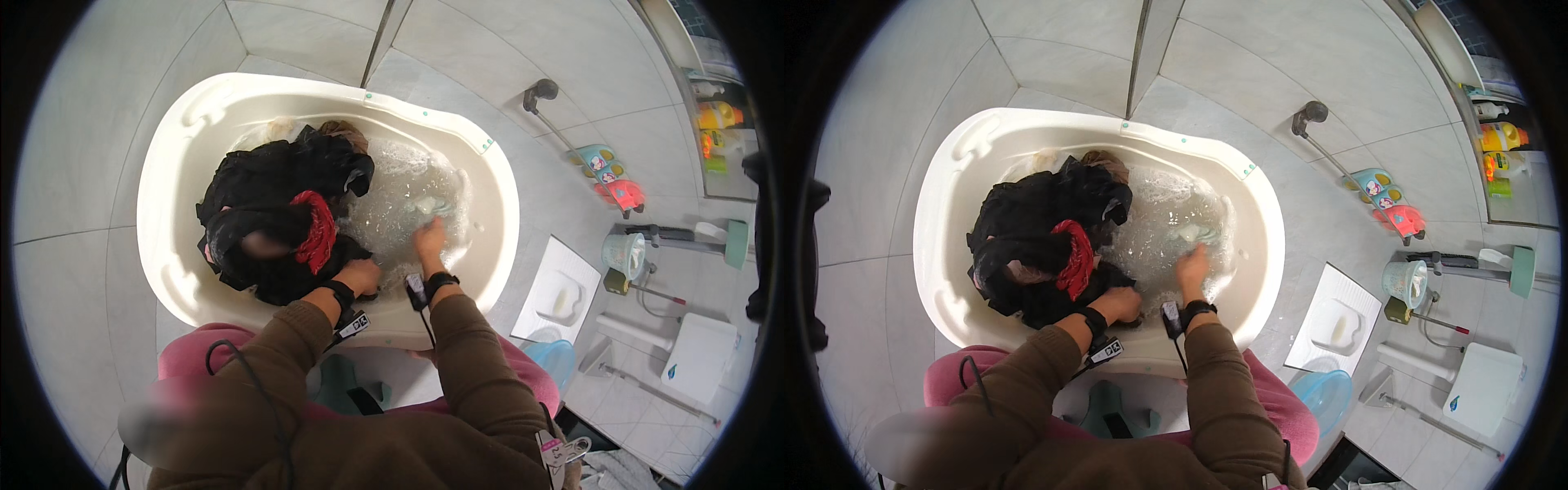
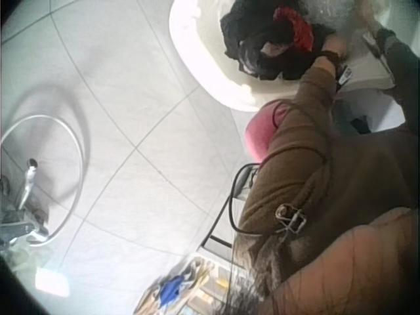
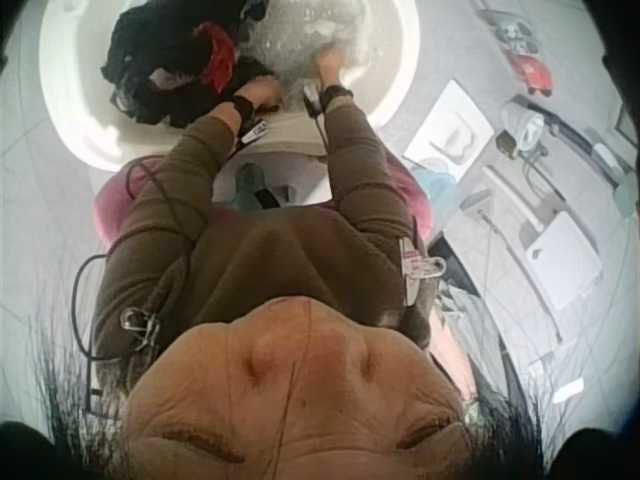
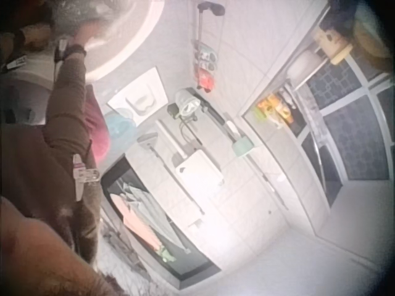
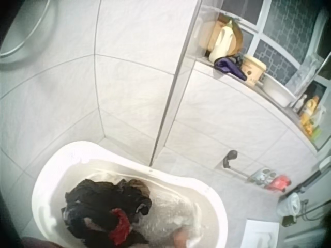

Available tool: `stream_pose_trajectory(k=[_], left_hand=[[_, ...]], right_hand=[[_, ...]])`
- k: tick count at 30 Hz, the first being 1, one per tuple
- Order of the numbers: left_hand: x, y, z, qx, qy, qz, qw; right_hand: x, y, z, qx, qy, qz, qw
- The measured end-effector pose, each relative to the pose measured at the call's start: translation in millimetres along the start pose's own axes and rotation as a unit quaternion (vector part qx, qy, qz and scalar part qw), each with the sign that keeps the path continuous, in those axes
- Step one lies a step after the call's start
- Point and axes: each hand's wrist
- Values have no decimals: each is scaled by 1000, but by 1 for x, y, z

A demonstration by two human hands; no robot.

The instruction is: The person hand washes clothes in a bathroom. They scrub a light-colored cloth in a blue basin, then transfer it to a white tub with other garments, scrubbing and rinsing items under running water.

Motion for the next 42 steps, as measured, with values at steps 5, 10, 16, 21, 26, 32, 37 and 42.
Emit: stream_pose_trajectory(k=[5,10,16,21,26,32,37,42], left_hand=[[-14,0,10,95,-72,-270,956],[-13,15,14,-4,-144,-57,988],[-9,1,-3,-20,-163,72,984],[-12,-26,28,-9,265,-191,945],[-35,-42,27,-87,741,-170,643],[-52,-59,62,-34,855,-76,512],[-47,-56,59,51,862,-97,495],[-55,-43,-25,8,759,-225,611]], right_hand=[[-21,14,18,-224,-118,212,944],[-83,-39,32,-2,-263,352,898],[-64,-56,-8,-56,44,129,989],[-5,-48,-34,93,-109,-40,989],[14,8,31,-83,-321,32,943],[-93,81,127,-197,-386,135,891],[-110,74,147,-197,-400,62,893],[-71,-8,84,10,-249,103,963]])
Point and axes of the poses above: each hand's wrist, its own y-axis away from the middle knuckle, its own x-axis out of the palm, z = x × y, and after that the axes turned 14 degrees about y, right-handed
